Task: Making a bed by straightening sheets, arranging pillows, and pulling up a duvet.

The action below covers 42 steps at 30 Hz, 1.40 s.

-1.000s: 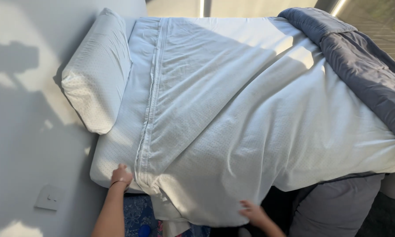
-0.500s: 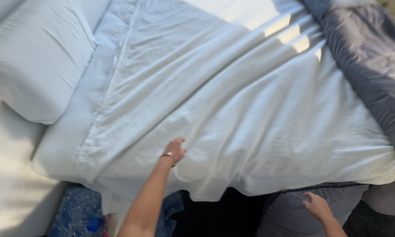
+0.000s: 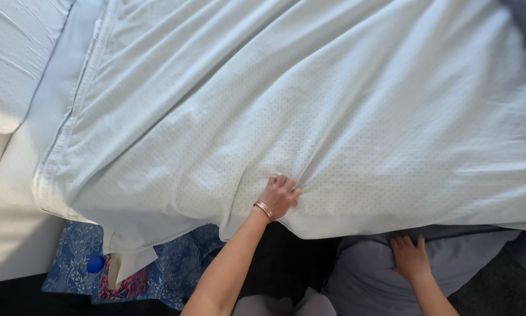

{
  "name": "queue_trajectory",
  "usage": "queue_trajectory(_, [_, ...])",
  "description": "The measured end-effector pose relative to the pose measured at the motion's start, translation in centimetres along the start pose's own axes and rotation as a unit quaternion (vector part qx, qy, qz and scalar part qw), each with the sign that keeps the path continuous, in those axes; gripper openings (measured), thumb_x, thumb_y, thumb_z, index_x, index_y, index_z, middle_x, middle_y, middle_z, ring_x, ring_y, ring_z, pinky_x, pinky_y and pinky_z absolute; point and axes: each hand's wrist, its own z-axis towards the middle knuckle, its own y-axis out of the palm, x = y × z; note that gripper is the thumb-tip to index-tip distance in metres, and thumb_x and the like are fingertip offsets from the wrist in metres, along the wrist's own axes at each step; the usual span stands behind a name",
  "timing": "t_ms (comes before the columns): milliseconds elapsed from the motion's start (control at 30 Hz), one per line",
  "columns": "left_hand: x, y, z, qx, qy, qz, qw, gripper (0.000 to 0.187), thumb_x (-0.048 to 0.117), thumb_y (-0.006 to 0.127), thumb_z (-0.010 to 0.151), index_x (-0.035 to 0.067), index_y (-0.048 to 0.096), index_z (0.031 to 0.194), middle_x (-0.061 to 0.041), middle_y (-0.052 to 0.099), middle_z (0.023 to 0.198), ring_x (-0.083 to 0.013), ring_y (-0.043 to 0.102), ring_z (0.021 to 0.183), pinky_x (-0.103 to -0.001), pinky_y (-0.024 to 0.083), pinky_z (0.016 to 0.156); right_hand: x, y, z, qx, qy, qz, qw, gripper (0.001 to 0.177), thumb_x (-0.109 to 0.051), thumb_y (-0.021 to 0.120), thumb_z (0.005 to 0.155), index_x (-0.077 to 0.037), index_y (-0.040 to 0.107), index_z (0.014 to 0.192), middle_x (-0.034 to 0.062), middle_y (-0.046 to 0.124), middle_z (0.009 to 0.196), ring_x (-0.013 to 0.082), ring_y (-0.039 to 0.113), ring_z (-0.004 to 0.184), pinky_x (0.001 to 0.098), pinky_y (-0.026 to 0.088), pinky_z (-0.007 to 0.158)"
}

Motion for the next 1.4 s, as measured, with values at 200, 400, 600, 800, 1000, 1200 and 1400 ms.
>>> queue_trajectory(200, [0.6,1.5,-0.9,0.151,0.064,-0.045,0.986,0.013,0.018,0.075,0.083,0.014,0.068,0.094,-0.004,0.060,0.114,-0.0267,0.055,0.113,-0.046,0.047,0.095,6.4,11.4,0.7,0.045,-0.014,-0.017,0.999,0.038,-0.017,0.058,0.098,-0.028,0.060,0.134,-0.0056,0.066,0.128,0.0147,0.060,0.127,0.0370,0.040,0.119])
queue_trajectory(400, [1.8,-3.4,-0.5,0.091,0.106,-0.136,0.981,0.011,0.013,0.073,0.082,0.012,0.068,0.091,-0.005,0.061,0.110,-0.0265,0.055,0.111,-0.043,0.048,0.089,18.1,11.6,-9.6,-0.104,0.106,-0.023,0.989,0.049,-0.024,0.067,0.093,-0.042,0.058,0.138,-0.0106,0.064,0.135,0.0132,0.063,0.126,0.0310,0.047,0.114])
queue_trajectory(600, [5.4,-2.8,0.2,0.039,0.046,-0.253,0.966,0.007,0.013,0.069,0.089,0.010,0.063,0.089,-0.008,0.066,0.093,-0.0266,0.063,0.093,-0.039,0.053,0.079,23.6,10.2,-12.8,-0.113,0.114,-0.121,0.980,0.034,-0.029,0.058,0.101,-0.043,0.065,0.131,-0.0119,0.070,0.131,0.0079,0.069,0.121,0.0289,0.048,0.107])
queue_trajectory(800, [9.8,-2.0,0.9,-0.004,-0.152,-0.402,0.903,0.013,0.018,0.066,0.097,0.007,0.061,0.093,-0.016,0.069,0.078,-0.0351,0.068,0.074,-0.046,0.053,0.067,24.7,9.4,-6.8,-0.020,0.182,0.132,0.974,0.031,-0.030,0.065,0.097,-0.024,0.067,0.127,0.0020,0.073,0.127,0.0208,0.070,0.121,0.0406,0.052,0.103])
queue_trajectory(1000, [13.0,-1.7,0.9,-0.029,-0.220,-0.358,0.907,0.009,0.015,0.065,0.095,0.008,0.064,0.102,-0.018,0.073,0.086,-0.0378,0.070,0.086,-0.048,0.055,0.074,24.2,2.2,1.7,0.049,0.162,0.828,0.534,0.085,-0.064,0.044,0.100,0.003,0.036,0.152,0.0199,0.053,0.139,0.0361,0.058,0.123,0.0568,0.049,0.100])
queue_trajectory(1200, [15.0,-2.8,0.4,-0.061,-0.231,-0.318,0.917,0.008,0.013,0.064,0.094,0.009,0.070,0.096,-0.015,0.075,0.091,-0.0345,0.071,0.090,-0.046,0.056,0.080,22.5,0.4,7.4,-0.002,0.190,0.822,0.536,0.074,-0.062,0.041,0.108,0.007,0.047,0.132,0.0215,0.063,0.106,0.0312,0.061,0.090,0.0495,0.054,0.080])
queue_trajectory(1400, [15.9,-4.6,-0.4,-0.044,-0.171,-0.282,0.943,0.012,0.007,0.060,0.092,0.008,0.072,0.092,-0.013,0.075,0.091,-0.0312,0.071,0.091,-0.044,0.056,0.081,25.2,6.0,7.6,0.179,0.141,0.570,0.790,0.048,-0.035,0.054,0.108,0.001,0.069,0.080,0.0111,0.061,0.061,0.0351,0.061,0.063,0.0519,0.048,0.070])
